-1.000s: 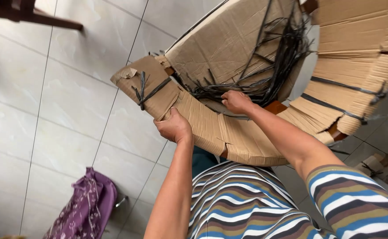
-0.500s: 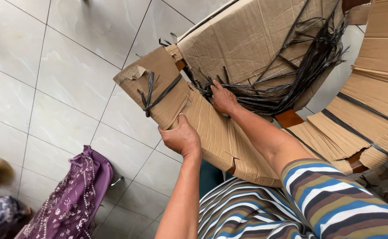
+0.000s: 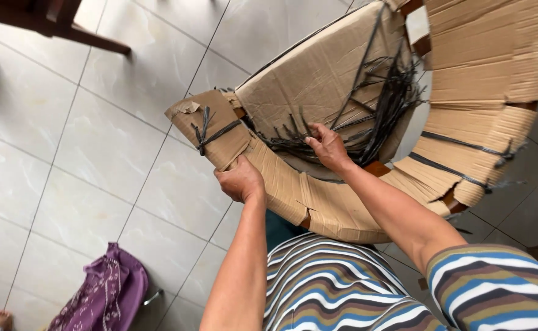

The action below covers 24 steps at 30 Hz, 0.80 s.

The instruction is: Wrapping a chair frame with black synthetic rattan strips for furniture manufacturing.

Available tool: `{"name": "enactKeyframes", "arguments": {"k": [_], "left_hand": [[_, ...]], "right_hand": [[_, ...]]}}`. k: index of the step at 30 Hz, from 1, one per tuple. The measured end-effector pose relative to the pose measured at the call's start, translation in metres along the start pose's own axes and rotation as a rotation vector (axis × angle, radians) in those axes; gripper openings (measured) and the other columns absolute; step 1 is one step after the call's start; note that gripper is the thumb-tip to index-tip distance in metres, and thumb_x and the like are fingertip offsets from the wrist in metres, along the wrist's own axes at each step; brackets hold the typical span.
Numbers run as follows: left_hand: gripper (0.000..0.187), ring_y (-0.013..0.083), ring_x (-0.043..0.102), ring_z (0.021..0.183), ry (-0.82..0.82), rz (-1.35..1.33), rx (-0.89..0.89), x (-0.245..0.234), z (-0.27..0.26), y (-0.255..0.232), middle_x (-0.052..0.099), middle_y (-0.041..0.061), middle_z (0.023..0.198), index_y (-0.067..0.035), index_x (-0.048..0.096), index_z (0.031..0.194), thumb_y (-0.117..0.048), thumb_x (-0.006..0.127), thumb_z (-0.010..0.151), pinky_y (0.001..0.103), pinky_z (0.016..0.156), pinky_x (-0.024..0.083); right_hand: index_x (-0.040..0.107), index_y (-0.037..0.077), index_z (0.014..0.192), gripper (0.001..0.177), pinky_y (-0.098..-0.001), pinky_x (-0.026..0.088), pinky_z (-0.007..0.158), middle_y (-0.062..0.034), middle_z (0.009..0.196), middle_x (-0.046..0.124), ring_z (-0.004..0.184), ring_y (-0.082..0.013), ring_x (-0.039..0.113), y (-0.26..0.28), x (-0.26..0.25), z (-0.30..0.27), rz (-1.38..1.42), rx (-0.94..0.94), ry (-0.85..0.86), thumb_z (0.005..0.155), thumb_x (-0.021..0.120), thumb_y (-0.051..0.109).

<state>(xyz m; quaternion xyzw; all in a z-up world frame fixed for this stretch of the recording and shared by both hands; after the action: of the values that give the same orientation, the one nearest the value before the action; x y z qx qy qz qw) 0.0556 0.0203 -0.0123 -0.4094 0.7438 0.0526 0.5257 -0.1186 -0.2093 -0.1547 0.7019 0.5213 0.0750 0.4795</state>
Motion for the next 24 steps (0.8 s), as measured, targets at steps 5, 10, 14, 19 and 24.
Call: {"name": "enactKeyframes", "arguments": {"k": [5,10,14,19,24], "left_hand": [[0.061,0.0403,0.070,0.113,0.041,-0.028,0.027,0.000,0.004,0.000,0.075,0.015,0.112,-0.013,0.063,0.130,-0.032,0.069,0.072,0.055,0.094,0.056],[0.061,0.0383,0.070,0.115,0.075,-0.017,0.026,0.004,0.010,0.003,0.075,0.014,0.115,-0.016,0.061,0.133,-0.033,0.070,0.074,0.052,0.095,0.057],[0.061,0.0371,0.069,0.118,0.107,-0.025,0.030,0.003,0.010,0.003,0.074,0.014,0.118,-0.016,0.061,0.133,-0.035,0.072,0.076,0.051,0.098,0.056],[0.058,0.0363,0.069,0.120,0.133,-0.041,0.029,0.009,0.015,0.007,0.073,0.013,0.120,-0.015,0.062,0.131,-0.035,0.071,0.077,0.051,0.100,0.056],[0.088,0.0411,0.045,0.144,0.159,-0.213,0.241,0.022,0.023,0.017,0.042,0.020,0.155,-0.010,0.031,0.152,-0.031,0.078,0.081,0.064,0.113,0.038]], "right_hand": [[0.077,0.013,0.115,0.023,-0.0377,0.060,0.068,-0.0097,0.086,0.076,0.079,-0.0221,0.074,0.015,-0.035,-0.029,-0.013,-0.028,-0.162,0.096,0.072,0.025],[0.079,0.007,0.110,0.019,-0.0401,0.059,0.083,-0.0131,0.120,0.073,0.100,-0.0336,0.072,0.087,-0.090,-0.080,-0.008,-0.217,-0.353,0.093,0.074,0.013],[0.077,0.012,0.112,0.015,-0.0339,0.055,0.091,-0.0079,0.107,0.075,0.096,-0.0188,0.069,0.113,-0.131,-0.096,0.239,-0.188,-0.399,0.106,0.066,0.020],[0.069,0.012,0.114,0.018,-0.0234,0.060,0.088,-0.0069,0.094,0.077,0.092,-0.0099,0.074,0.151,-0.159,-0.123,0.530,-0.200,-0.362,0.110,0.054,0.020],[0.065,0.010,0.114,0.018,-0.0209,0.060,0.075,-0.0099,0.081,0.072,0.082,-0.0142,0.077,0.182,-0.161,-0.145,0.708,-0.254,-0.308,0.112,0.050,0.021]]}}
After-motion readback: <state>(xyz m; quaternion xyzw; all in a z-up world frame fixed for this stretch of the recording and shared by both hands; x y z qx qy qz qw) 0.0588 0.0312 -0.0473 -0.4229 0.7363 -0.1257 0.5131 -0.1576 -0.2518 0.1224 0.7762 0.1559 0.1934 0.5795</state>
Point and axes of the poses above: each hand's wrist, its own z-axis towards the middle knuckle, its own x-axis out of the palm, y = z × x, the point moved 7 cm from there along z, towards the middle knuckle
